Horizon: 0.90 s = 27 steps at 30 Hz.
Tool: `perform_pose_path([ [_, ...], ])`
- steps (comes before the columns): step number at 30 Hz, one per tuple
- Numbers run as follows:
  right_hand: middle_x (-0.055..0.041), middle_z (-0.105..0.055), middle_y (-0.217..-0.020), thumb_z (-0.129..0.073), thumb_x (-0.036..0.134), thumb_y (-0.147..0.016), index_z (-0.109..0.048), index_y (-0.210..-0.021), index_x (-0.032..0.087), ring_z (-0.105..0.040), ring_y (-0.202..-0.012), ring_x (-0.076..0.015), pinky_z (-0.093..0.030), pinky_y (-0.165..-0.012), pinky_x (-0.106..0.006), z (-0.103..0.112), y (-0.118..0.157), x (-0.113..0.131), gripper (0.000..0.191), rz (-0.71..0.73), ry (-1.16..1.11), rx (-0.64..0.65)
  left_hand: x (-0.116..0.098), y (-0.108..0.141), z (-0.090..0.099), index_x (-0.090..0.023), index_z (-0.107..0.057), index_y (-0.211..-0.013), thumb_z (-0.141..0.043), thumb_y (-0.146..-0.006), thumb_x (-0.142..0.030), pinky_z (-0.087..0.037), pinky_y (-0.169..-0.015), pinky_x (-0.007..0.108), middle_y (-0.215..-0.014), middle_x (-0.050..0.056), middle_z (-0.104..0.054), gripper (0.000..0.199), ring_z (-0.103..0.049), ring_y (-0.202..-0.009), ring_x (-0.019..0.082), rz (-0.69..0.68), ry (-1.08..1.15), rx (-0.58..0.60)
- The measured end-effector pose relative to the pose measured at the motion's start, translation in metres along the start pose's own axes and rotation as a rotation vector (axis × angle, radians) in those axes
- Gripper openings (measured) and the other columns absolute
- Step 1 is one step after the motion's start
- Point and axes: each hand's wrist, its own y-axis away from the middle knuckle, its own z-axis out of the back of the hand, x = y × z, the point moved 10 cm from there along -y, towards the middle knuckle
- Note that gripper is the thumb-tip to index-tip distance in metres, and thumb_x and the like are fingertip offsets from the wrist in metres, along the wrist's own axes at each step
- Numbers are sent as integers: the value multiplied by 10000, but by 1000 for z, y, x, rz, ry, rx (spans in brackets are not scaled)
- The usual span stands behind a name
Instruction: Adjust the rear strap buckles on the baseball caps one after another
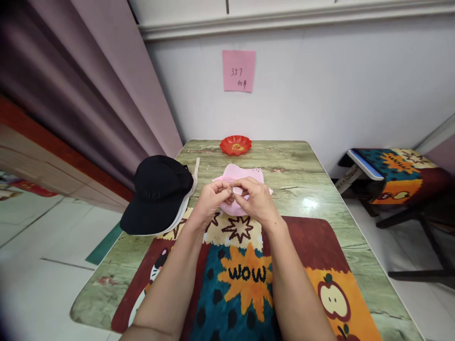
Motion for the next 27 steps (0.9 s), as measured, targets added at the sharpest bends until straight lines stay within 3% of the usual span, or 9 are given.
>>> perform_pose_path([
  [10, -42, -751, -979, -626, 172, -827, -711, -1018, 217, -666, -698, -136, -566, -680, -269, -3, 1, 2, 214, 15, -21, -40, 8, 1, 2, -138, -616, -689, -752, -628, -253, -508, -579, 214, -625, -11, -627, 188, -583, -521, 78, 118, 187, -21],
  [19, -58, -737, -981, -661, 247, -848, -713, -1074, 205, -693, -761, -156, -595, -723, -290, -5, 3, -15, 235, -107, -159, -71, 20, 1, 1, -112, -662, -774, -757, -623, -216, -546, -608, 221, -665, 29, -683, 206, -640, -569, 102, 225, 352, -1],
  [27, -64, -747, -1021, -664, 200, -829, -714, -1075, 209, -709, -785, -173, -600, -750, -317, -6, 3, -24, 251, -128, -129, -41, 21, -1, -1, -122, -658, -833, -762, -659, -256, -530, -592, 210, -683, 17, -669, 243, -623, -570, 90, 189, 273, -6],
])
